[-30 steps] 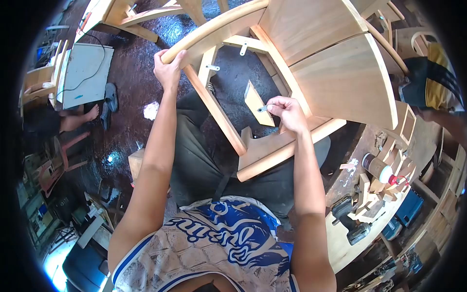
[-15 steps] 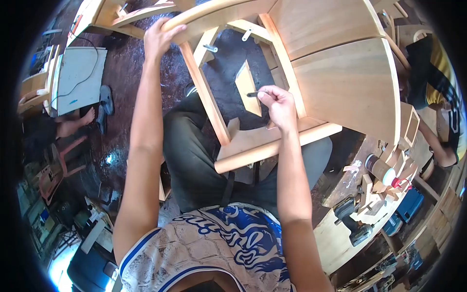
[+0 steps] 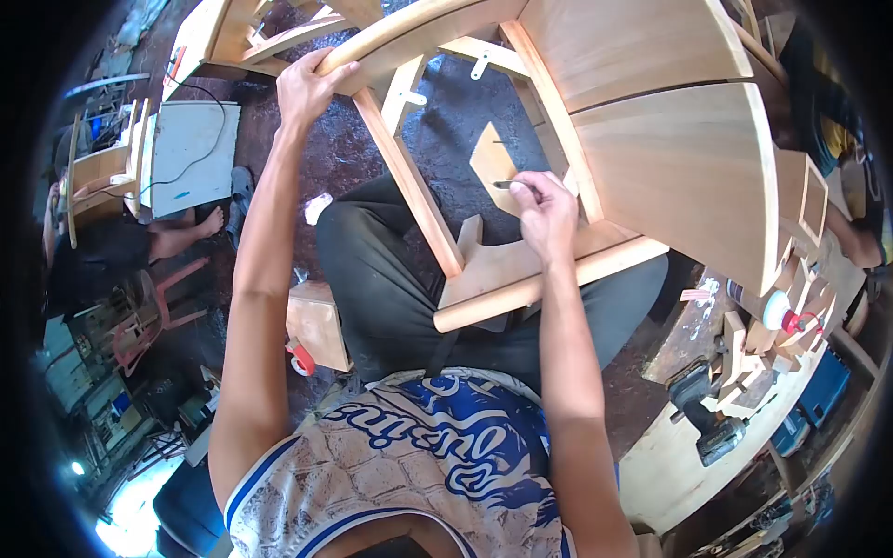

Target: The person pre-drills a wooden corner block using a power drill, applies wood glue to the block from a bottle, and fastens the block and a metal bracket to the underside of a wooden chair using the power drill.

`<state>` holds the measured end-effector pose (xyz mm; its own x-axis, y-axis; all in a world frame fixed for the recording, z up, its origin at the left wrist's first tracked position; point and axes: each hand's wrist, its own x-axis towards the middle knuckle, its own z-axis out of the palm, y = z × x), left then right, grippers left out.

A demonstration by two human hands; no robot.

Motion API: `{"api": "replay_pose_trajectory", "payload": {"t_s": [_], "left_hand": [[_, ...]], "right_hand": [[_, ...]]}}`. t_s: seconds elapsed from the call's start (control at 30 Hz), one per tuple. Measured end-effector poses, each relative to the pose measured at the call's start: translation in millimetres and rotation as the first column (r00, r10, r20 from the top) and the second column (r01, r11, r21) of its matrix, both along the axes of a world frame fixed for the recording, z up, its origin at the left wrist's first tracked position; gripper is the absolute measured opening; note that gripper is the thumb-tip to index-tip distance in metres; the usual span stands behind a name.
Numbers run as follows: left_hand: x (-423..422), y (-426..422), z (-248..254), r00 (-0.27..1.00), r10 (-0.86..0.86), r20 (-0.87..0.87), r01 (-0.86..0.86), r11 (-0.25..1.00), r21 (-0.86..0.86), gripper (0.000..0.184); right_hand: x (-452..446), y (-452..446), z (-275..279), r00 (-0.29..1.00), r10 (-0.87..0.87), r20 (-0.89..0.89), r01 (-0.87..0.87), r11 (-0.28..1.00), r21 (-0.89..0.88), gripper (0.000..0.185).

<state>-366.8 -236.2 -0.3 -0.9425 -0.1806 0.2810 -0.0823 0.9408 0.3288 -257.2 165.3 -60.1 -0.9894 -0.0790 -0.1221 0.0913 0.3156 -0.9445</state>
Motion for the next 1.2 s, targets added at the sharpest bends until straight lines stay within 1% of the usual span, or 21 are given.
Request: {"api": "replay_pose_trajectory", "payload": {"t_s": [0.03, 0.1, 0.2, 0.3, 0.33, 0.37, 0.43, 0.47, 0.5, 0.6, 0.67, 0.7, 0.77, 0.8, 0.9, 0.97, 1.0, 1.1, 1.13, 1.17, 1.2], "left_hand": [[-0.6, 6.8, 3.6, 0.999, -0.027, -0.043, 0.026, 1.0, -0.008, 0.06], [-10.8, 19.9, 12.0, 0.999, -0.044, -0.024, 0.043, 0.999, -0.032, 0.06], [-42.9, 36.9, 27.4, 0.996, -0.091, -0.024, 0.089, 0.992, -0.086, 0.062], [-66.5, 50.7, 29.7, 0.989, -0.148, -0.03, 0.144, 0.984, -0.105, 0.065], [-80.1, 46.3, 35.3, 0.987, -0.14, 0.081, 0.145, 0.988, -0.056, 0.065], [-89.9, 46.4, 36.7, 0.978, -0.168, 0.123, 0.176, 0.983, -0.058, 0.064], [-98.1, 42.0, 37.4, 0.969, -0.203, 0.141, 0.216, 0.972, -0.086, 0.063], [-95.9, 40.4, 36.1, 0.968, -0.217, 0.124, 0.231, 0.967, -0.112, 0.062], [-88.2, 43.3, 26.6, 0.974, -0.225, 0.015, 0.223, 0.955, -0.197, 0.061], [-69.9, 37.6, 26.6, 0.979, -0.205, 0.018, 0.206, 0.975, -0.088, 0.057], [-46.3, 33.0, 33.3, 0.995, -0.093, 0.042, 0.097, 0.991, -0.096, 0.051], [-37.6, 25.4, 28.9, 0.996, -0.081, 0.045, 0.085, 0.992, -0.091, 0.051], [-23.2, 11.8, 17.2, 0.967, -0.171, -0.187, 0.141, 0.977, -0.161, 0.048], [-16.8, 4.4, 9.8, 0.945, -0.193, -0.264, 0.161, 0.977, -0.137, 0.049], [9.7, -0.9, 13.7, 0.962, -0.083, -0.258, 0.05, 0.99, -0.132, 0.047], [15.7, -1.6, 17.2, 0.962, -0.073, -0.262, 0.041, 0.991, -0.126, 0.045], [15.0, 1.2, 20.8, 0.95, -0.119, -0.29, 0.084, 0.988, -0.133, 0.045], [18.9, 4.9, 25.9, 0.913, -0.241, -0.329, 0.188, 0.964, -0.185, 0.043], [20.0, 8.0, 27.8, 0.924, -0.236, -0.3, 0.191, 0.967, -0.169, 0.043], [15.5, 11.0, 30.8, 0.931, -0.232, -0.281, 0.194, 0.968, -0.156, 0.043], [4.4, 14.9, 33.8, 0.893, -0.291, -0.343, 0.246, 0.955, -0.168, 0.044]], "right_hand": [[1.0, 6.2, -1.0, 1.0, -0.009, -0.004, 0.009, 1.0, -0.027, 0.013], [5.4, 12.8, -2.8, 0.999, -0.038, -0.006, 0.038, 0.999, -0.023, 0.012], [1.6, 12.2, -1.1, 0.992, -0.121, -0.023, 0.117, 0.985, -0.128, 0.011], [0.7, 10.7, 2.2, 0.989, -0.137, -0.062, 0.133, 0.988, -0.078, 0.01], [0.2, 9.6, 6.2, 0.989, -0.128, -0.074, 0.124, 0.991, -0.049, 0.01], [1.7, 6.0, 2.2, 0.989, -0.136, -0.064, 0.133, 0.99, -0.047, 0.01], [1.3, -3.6, -6.1, 0.973, -0.212, -0.093, 0.189, 0.959, -0.211, 0.01], [3.0, -7.8, -14.9, 0.962, -0.226, -0.151, 0.19, 0.956, -0.223, 0.01], [7.2, -11.9, -10.8, 0.971, -0.214, -0.11, 0.199, 0.971, -0.134, 0.01], [11.0, -24.6, -10.5, 0.953, -0.216, -0.212, 0.201, 0.976, -0.088, 0.009], [16.0, -28.8, -7.8, 0.954, -0.116, -0.276, 0.14, 0.988, 0.066, 0.01], [13.6, -26.9, -7.0, 0.964, -0.156, -0.217, 0.166, 0.986, 0.029, 0.01], [13.2, -25.3, -1.2, 0.977, -0.151, -0.15, 0.162, 0.985, 0.062, 0.009], [10.4, -23.6, -0.3, 0.977, -0.143, -0.161, 0.155, 0.986, 0.064, 0.009], [10.8, -21.6, -2.2, 0.978, -0.11, -0.174, 0.13, 0.986, 0.106, 0.009], [9.8, -19.3, -0.5, 0.971, -0.079, -0.226, 0.107, 0.988, 0.111, 0.009], [11.1, -19.5, 0.0, 0.956, -0.088, -0.279, 0.115, 0.99, 0.08, 0.008], [24.2, -18.5, -7.7, 0.951, -0.111, -0.29, 0.122, 0.992, 0.019, 0.008], [30.2, -16.6, -13.6, 0.946, -0.094, -0.31, 0.114, 0.992, 0.049, 0.008], [35.4, -18.8, -14.7, 0.951, -0.072, -0.3, 0.09, 0.995, 0.044, 0.008], [36.2, -22.4, -13.8, 0.963, -0.074, -0.261, 0.084, 0.996, 0.025, 0.008]]}}
